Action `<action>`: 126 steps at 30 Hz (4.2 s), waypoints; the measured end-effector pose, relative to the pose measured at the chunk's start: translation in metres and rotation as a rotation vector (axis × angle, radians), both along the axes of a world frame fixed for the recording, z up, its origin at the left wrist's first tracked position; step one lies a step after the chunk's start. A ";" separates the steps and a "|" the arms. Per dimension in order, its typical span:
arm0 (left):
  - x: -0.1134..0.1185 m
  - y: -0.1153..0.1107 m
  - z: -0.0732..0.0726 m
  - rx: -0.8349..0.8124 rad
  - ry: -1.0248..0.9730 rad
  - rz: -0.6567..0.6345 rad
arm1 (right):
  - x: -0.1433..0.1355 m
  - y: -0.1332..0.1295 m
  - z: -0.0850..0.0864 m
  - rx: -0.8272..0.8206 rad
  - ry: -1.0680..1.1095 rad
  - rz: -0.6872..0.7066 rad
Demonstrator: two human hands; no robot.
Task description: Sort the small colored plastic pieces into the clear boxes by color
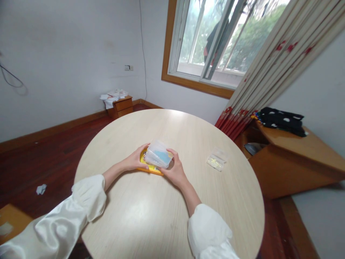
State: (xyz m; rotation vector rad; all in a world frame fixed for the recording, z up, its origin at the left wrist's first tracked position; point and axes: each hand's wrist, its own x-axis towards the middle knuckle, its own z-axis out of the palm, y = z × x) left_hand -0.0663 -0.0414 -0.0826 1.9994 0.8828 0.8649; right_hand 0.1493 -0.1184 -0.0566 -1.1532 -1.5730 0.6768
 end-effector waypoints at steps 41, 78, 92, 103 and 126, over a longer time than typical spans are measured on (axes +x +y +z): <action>0.002 -0.001 0.017 -0.013 0.043 -0.066 | 0.039 0.003 0.008 0.311 -0.151 -0.270; -0.017 -0.001 0.011 -0.091 0.013 -0.244 | 0.208 0.009 -0.054 0.126 -0.472 -0.700; -0.019 -0.001 0.016 -0.064 0.055 -0.286 | 0.131 0.009 0.001 0.308 -0.306 -0.731; -0.004 -0.007 0.017 -0.012 0.026 -0.240 | 0.013 -0.012 0.049 0.380 -0.344 -0.328; 0.002 0.021 -0.007 -0.189 -0.361 0.293 | -0.079 -0.017 -0.017 -0.148 -0.563 0.261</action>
